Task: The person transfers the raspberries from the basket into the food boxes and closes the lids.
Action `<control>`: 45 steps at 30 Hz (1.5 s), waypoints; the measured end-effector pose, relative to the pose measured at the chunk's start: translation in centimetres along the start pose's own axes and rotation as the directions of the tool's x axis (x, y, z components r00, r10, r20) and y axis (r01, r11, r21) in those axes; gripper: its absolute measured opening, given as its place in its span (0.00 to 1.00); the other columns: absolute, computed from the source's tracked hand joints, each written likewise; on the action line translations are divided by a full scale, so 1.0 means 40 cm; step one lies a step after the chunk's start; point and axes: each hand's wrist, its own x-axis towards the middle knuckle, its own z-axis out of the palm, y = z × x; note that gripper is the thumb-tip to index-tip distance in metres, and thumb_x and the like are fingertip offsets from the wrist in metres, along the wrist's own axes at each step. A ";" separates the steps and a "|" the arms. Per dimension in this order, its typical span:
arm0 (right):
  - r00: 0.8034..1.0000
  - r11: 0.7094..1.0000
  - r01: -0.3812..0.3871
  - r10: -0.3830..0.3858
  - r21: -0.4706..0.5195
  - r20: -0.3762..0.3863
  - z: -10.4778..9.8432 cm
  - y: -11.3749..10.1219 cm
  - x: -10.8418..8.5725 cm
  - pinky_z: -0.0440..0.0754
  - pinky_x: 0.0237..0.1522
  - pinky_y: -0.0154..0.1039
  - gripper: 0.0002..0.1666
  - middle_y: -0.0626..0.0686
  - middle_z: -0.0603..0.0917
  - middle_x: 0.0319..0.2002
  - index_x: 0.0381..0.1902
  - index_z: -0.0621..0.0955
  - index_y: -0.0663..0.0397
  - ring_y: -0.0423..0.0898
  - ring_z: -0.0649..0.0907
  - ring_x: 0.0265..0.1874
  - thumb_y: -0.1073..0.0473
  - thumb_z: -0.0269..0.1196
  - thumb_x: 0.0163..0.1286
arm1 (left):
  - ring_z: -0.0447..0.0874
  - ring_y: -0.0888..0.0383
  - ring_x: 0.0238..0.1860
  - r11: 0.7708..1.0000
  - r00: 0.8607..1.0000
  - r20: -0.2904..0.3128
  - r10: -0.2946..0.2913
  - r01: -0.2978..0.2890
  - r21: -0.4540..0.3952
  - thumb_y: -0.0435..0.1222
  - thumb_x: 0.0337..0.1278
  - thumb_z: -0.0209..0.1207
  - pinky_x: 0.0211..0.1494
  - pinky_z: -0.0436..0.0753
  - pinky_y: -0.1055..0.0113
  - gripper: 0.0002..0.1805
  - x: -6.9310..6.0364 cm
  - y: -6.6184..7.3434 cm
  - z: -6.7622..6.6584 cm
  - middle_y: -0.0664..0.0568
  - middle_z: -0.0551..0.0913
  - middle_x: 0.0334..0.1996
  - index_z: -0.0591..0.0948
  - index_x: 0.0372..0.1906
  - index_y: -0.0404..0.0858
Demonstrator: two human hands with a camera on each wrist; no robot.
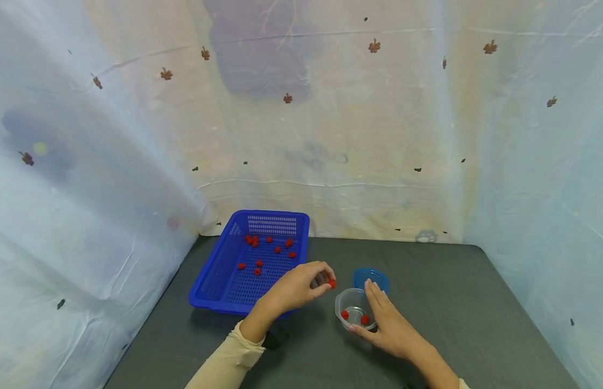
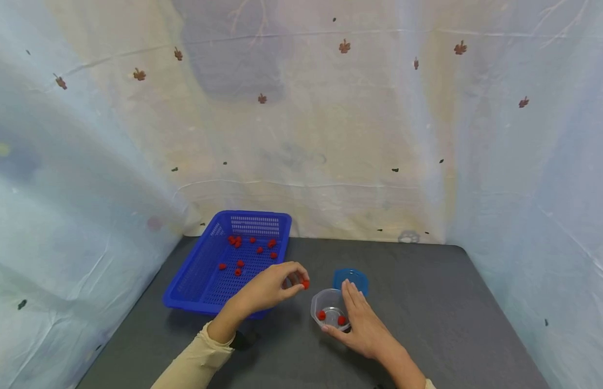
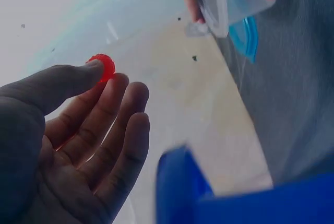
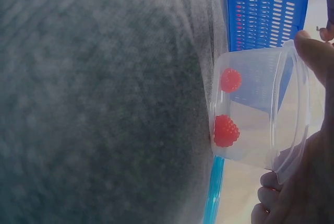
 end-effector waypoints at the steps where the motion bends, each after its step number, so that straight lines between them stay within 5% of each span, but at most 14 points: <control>1: 1.000 1.000 0.000 0.000 0.005 0.001 0.000 0.000 0.000 0.55 0.79 0.72 0.71 0.61 0.44 0.87 0.87 0.46 0.61 0.65 0.48 0.85 0.20 0.61 0.71 | 0.84 0.69 0.43 1.000 1.000 -0.002 0.003 -0.003 -0.002 0.39 0.77 0.66 0.45 0.85 0.71 0.07 0.001 0.001 0.007 0.62 0.86 0.44 0.84 0.53 0.49; 13: 1.000 1.000 0.000 0.000 0.013 0.003 -0.001 0.001 0.000 0.57 0.78 0.72 0.70 0.61 0.43 0.88 0.88 0.45 0.60 0.64 0.48 0.85 0.21 0.61 0.72 | 0.83 0.72 0.42 1.000 1.000 0.010 0.008 -0.008 0.011 0.40 0.76 0.66 0.43 0.82 0.76 0.07 0.022 -0.002 0.097 0.63 0.86 0.45 0.84 0.53 0.51; 26: 1.000 1.000 -0.006 0.006 0.012 0.013 0.002 0.000 -0.002 0.59 0.77 0.72 0.70 0.60 0.43 0.88 0.88 0.45 0.58 0.65 0.47 0.85 0.21 0.61 0.71 | 0.82 0.74 0.41 1.000 0.998 0.053 0.012 -0.013 0.011 0.43 0.73 0.69 0.38 0.80 0.78 0.09 0.028 0.006 0.152 0.67 0.85 0.44 0.85 0.52 0.51; 33: 1.000 1.000 -0.003 0.003 0.006 0.005 -0.002 0.001 -0.001 0.59 0.77 0.72 0.70 0.61 0.43 0.88 0.88 0.45 0.60 0.66 0.48 0.85 0.21 0.61 0.71 | 0.84 0.71 0.43 0.999 0.998 0.049 0.032 -0.031 -0.018 0.41 0.74 0.69 0.45 0.82 0.77 0.09 0.027 0.004 0.140 0.64 0.86 0.44 0.86 0.53 0.45; 39: 1.000 1.000 -0.003 0.003 0.002 0.002 -0.002 0.003 0.001 0.59 0.77 0.71 0.71 0.61 0.43 0.88 0.88 0.45 0.61 0.66 0.48 0.85 0.21 0.61 0.71 | 0.87 0.62 0.46 0.999 0.999 0.012 0.042 -0.042 -0.033 0.38 0.74 0.68 0.51 0.85 0.71 0.09 0.017 0.004 0.103 0.60 0.86 0.45 0.86 0.53 0.43; 45: 1.000 1.000 -0.021 0.021 0.009 0.002 -0.003 0.001 0.000 0.58 0.77 0.72 0.71 0.61 0.44 0.87 0.88 0.45 0.60 0.67 0.49 0.85 0.21 0.63 0.70 | 0.86 0.62 0.46 0.999 0.999 -0.044 0.022 -0.023 -0.023 0.39 0.75 0.67 0.52 0.86 0.67 0.07 0.002 -0.002 0.065 0.60 0.86 0.45 0.86 0.52 0.46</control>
